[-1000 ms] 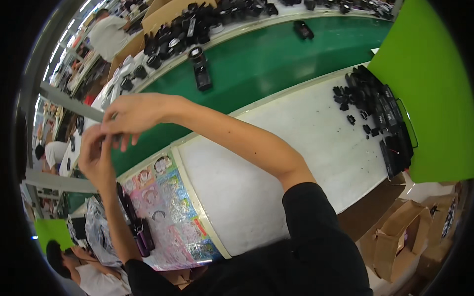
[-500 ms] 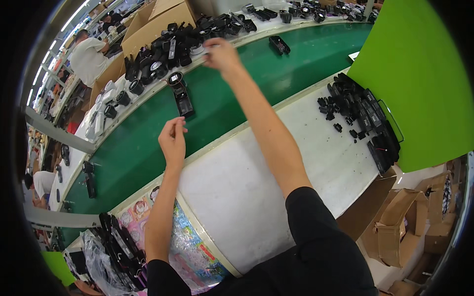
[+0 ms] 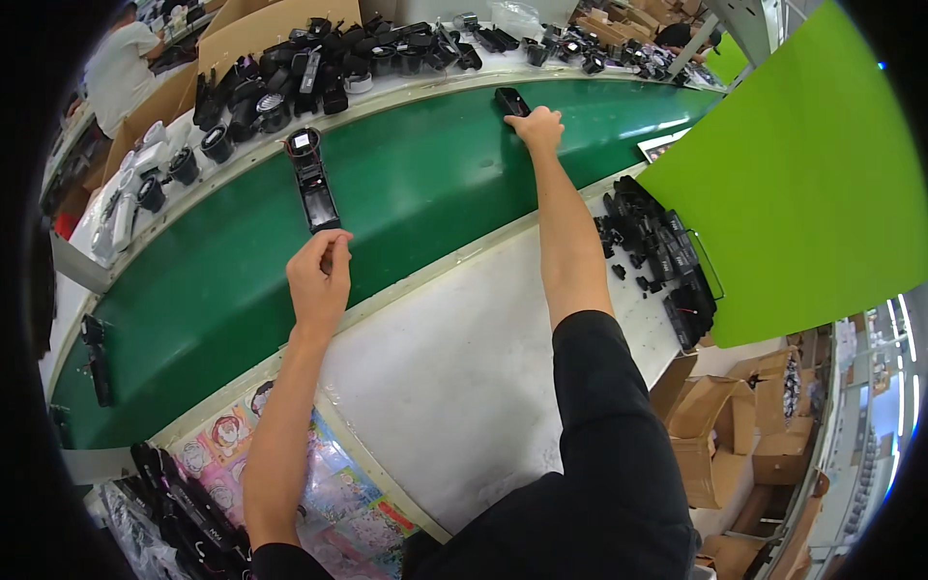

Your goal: Assemble electronic fan components by connecting wires and fitting housing pieces together.

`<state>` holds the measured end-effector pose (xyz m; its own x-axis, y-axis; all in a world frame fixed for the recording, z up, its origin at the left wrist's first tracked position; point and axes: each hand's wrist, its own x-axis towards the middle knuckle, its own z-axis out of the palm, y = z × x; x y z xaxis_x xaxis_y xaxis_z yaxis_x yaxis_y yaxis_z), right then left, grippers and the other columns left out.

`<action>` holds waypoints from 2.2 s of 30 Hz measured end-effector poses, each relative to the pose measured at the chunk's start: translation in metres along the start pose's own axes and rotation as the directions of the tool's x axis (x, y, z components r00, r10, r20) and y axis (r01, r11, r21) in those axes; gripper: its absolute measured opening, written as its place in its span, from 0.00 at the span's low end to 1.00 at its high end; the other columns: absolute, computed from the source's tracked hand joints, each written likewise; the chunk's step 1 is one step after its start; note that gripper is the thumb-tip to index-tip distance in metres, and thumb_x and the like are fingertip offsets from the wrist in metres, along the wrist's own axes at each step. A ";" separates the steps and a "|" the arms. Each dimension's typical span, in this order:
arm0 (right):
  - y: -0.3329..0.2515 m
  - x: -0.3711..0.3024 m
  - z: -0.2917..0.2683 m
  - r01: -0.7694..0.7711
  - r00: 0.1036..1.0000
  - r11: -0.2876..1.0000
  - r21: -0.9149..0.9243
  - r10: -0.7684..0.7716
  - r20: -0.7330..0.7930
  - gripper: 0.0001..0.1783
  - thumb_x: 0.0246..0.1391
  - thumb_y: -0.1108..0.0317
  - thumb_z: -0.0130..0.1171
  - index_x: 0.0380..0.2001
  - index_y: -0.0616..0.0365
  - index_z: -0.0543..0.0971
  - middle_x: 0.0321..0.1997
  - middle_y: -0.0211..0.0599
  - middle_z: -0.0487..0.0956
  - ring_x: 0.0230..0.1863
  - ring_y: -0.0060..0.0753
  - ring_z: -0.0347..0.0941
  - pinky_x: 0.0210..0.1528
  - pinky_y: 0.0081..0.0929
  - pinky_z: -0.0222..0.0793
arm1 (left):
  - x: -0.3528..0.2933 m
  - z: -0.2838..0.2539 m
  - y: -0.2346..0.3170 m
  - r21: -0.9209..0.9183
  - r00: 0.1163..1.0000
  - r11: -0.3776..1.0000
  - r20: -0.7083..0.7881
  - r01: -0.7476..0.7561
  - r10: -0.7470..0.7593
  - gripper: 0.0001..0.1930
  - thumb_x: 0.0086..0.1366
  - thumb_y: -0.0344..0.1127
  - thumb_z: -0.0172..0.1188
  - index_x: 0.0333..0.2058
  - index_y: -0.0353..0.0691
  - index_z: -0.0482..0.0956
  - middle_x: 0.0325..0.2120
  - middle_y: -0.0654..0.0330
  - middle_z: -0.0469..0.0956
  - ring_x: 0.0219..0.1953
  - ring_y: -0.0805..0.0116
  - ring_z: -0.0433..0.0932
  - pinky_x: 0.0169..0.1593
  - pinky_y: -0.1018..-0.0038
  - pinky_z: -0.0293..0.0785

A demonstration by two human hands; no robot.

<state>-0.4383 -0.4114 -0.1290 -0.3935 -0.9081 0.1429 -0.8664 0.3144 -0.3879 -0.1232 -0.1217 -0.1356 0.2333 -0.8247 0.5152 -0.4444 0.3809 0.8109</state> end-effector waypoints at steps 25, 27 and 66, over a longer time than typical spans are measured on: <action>0.008 -0.200 -0.176 0.853 0.366 0.519 -0.053 -0.524 0.769 0.36 0.27 0.93 0.44 0.46 0.60 0.76 0.56 0.39 0.67 0.58 0.43 0.60 0.59 0.30 0.61 | -0.004 0.005 -0.003 -0.104 0.992 0.989 0.084 0.102 -0.093 0.06 0.60 0.28 0.54 0.29 0.32 0.76 0.15 0.61 0.72 0.16 0.76 0.67 0.22 0.79 0.63; 0.002 -0.204 -0.184 0.817 0.442 0.560 -0.140 -0.452 0.775 0.34 0.30 0.91 0.45 0.47 0.59 0.75 0.56 0.41 0.67 0.57 0.44 0.61 0.58 0.32 0.62 | -0.001 0.006 0.000 -0.106 0.990 0.989 0.099 0.106 -0.096 0.06 0.60 0.28 0.54 0.28 0.32 0.76 0.15 0.60 0.72 0.16 0.76 0.68 0.22 0.79 0.63; -0.035 -0.300 -0.055 -0.148 0.624 0.310 0.939 -0.708 0.332 0.29 0.46 0.80 0.57 0.53 0.57 0.63 0.44 0.33 0.65 0.39 0.23 0.72 0.37 0.19 0.72 | -0.002 0.009 0.015 -0.097 0.949 0.994 0.315 0.054 -0.021 0.07 0.58 0.21 0.53 0.37 0.32 0.74 0.28 0.57 0.74 0.25 0.72 0.73 0.27 0.79 0.68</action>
<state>-0.3066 -0.1346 -0.1086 0.4698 -0.8806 0.0616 0.0788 -0.0276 -0.9965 -0.1384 -0.1181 -0.1265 -0.0418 -0.9222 0.3844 -0.3446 0.3744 0.8608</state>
